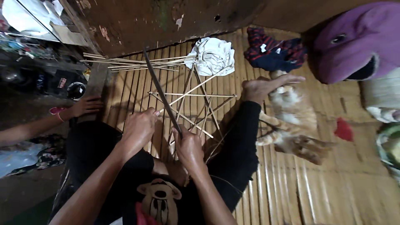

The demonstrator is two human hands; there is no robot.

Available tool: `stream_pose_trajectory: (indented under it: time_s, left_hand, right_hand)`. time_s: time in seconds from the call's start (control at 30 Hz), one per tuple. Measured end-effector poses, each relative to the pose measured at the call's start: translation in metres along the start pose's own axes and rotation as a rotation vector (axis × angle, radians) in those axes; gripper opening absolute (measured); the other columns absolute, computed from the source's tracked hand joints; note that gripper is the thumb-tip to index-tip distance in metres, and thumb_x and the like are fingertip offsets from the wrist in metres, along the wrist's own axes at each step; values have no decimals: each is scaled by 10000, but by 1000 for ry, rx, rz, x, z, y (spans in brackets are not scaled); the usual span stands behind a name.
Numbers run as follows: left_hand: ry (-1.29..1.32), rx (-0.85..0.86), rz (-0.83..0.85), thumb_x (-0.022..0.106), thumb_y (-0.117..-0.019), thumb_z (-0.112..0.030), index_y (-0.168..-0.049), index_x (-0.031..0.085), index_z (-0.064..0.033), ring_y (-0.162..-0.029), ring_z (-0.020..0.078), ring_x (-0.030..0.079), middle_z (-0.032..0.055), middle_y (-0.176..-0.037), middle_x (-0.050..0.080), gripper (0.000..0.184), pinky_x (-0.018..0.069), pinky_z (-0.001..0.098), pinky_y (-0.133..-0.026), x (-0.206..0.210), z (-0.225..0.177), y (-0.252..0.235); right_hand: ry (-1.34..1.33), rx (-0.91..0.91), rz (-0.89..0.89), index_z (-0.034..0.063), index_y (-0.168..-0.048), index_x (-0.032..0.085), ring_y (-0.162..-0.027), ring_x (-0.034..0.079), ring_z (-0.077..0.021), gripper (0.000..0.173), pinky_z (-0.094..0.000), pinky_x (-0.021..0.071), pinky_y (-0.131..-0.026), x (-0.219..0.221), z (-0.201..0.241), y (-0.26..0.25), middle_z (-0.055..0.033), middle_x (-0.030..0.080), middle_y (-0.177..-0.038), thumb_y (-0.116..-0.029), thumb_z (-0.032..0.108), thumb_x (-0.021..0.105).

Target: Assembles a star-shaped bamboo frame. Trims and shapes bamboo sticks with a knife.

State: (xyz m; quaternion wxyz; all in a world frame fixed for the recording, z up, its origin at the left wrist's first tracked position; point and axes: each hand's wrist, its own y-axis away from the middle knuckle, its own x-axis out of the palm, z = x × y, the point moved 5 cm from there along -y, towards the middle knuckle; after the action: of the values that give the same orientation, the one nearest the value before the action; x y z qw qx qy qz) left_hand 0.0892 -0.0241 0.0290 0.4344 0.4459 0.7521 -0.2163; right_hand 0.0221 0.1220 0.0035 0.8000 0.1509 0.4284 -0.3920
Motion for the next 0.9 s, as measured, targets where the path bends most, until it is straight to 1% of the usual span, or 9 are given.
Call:
stream_pose_trajectory:
  time_s: [0.1,0.3,0.43,0.53,0.67,0.73,0.8,0.87,0.9]
  left_hand:
    - [3,-20,18,505,-1094,-218,-905,644,-9,-664,325,634,137,-689,594,314,488,500,-610,0,2,1]
    - [-3,54,-111,529,-1078,-209,-942,687,3,-650,353,653,155,-688,619,297,506,526,-587,2,-6,9]
    - [65,21,-120,525,-1082,-220,-906,667,1,-615,319,615,138,-666,587,316,482,499,-570,-11,-2,8]
    - [66,-4,-106,508,-1093,-231,-898,650,1,-604,302,596,129,-662,573,334,471,495,-571,-24,9,2]
    - [42,90,-89,552,-1059,-189,-910,688,-9,-593,322,633,132,-641,601,270,496,514,-556,-2,3,14]
    - [79,66,-68,544,-1067,-190,-930,696,1,-610,316,626,136,-659,604,280,490,510,-580,3,1,17]
    - [102,27,-81,533,-1075,-195,-910,678,1,-617,300,613,125,-670,594,295,487,498,-588,-4,4,14]
    - [111,-31,-105,519,-1086,-205,-918,664,14,-617,308,599,136,-674,585,312,477,508,-589,-19,13,10]
    - [112,-47,-119,508,-1092,-211,-906,651,10,-592,282,572,120,-657,560,321,460,479,-568,-25,18,8]
  right_hand:
    - [39,-7,12,-28,-1008,738,-617,691,-337,251,-484,547,-579,0,2,4,-165,693,-707,-1018,176,592]
    - [32,140,148,-22,-1076,711,-722,702,-371,247,-517,554,-693,0,11,-8,-186,693,-754,-1051,163,550]
    - [-3,80,67,-13,-1002,713,-636,678,-336,240,-496,536,-618,1,16,-6,-154,666,-678,-1035,174,567]
    - [1,72,86,-26,-1019,732,-606,670,-316,264,-482,534,-593,4,12,9,-147,667,-672,-1025,179,566]
    - [46,136,169,-20,-1054,728,-694,698,-354,262,-514,547,-659,-2,15,4,-174,691,-735,-1044,174,552]
    - [36,137,169,-18,-1040,723,-714,703,-358,263,-517,549,-681,-2,17,-1,-176,695,-743,-1052,180,550]
    - [23,111,142,-14,-1050,723,-659,683,-334,261,-499,543,-640,-2,15,1,-155,676,-702,-1039,187,557]
    - [29,108,168,-33,-1112,736,-670,700,-369,291,-533,554,-648,0,12,14,-185,699,-726,-1034,192,567]
    - [23,111,177,-40,-1110,741,-662,703,-377,297,-546,553,-640,0,8,22,-194,703,-726,-1029,192,576]
